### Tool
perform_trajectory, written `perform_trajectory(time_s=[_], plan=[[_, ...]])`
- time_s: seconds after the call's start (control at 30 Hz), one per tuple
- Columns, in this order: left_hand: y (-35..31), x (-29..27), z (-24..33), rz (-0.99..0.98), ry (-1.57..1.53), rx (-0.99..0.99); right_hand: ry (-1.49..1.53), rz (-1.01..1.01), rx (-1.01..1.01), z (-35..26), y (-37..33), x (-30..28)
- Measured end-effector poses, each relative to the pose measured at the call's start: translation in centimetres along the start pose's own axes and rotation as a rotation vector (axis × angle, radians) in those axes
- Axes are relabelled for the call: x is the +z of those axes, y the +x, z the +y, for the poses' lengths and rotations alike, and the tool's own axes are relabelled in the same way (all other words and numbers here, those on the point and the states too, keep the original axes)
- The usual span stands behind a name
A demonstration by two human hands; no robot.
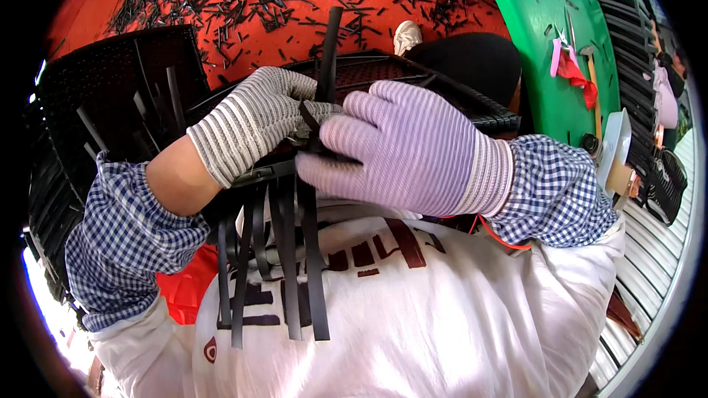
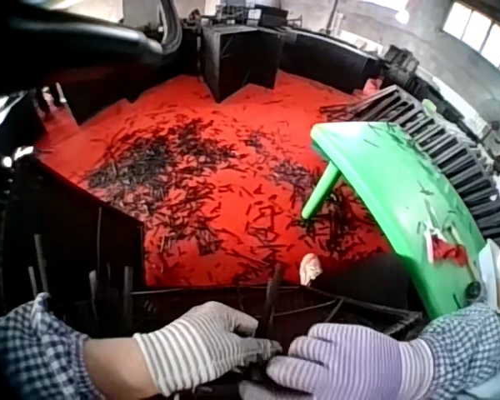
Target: The person weaves black plastic rattan strips around the frame of a piece of furniture, securing them with a pneumatic staple gun and trimming excess with pliers.
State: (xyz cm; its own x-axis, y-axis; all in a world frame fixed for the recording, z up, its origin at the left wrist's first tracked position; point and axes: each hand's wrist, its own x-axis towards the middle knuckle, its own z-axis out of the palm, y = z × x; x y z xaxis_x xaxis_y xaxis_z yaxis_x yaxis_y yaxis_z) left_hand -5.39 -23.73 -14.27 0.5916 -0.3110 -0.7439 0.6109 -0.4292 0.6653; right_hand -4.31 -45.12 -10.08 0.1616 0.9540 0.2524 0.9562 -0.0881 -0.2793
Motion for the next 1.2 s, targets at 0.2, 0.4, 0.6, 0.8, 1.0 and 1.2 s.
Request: perform_trajectory(time_s=[0.2,0.4,0.6,0.8,1.0,1.2], plan=[[0.9,0.0,-1.2,-0.011,-0.106,-0.001,0.081,-0.13,0.011,0.5,2.0,-1.3],[1.5,-0.7,-1.9,-0.095,-0.088,0.084,0.123,-0.198,-0.018,1.0,2.7,-1.6],[0.7,-0.9,-1.2,-0.094,0.128,0.137,0.136,-0.112,-0.043,1.1,1.9,-0.9],[1.7,-1.3,-0.8,-0.178,0.2,0.12,0.101,-0.161,-0.091,1.5,2.7,-1.2],[-0.4,-0.9,0.3,-0.196,-0.143,0.02,0.124,-0.168,-0.074,1.2,2.8,-1.3],[0.1,-1.4,-4.0,-0.025,0.078,0.254,0.169,-0.094,-0.143,1.0,4.0,-0.8]])
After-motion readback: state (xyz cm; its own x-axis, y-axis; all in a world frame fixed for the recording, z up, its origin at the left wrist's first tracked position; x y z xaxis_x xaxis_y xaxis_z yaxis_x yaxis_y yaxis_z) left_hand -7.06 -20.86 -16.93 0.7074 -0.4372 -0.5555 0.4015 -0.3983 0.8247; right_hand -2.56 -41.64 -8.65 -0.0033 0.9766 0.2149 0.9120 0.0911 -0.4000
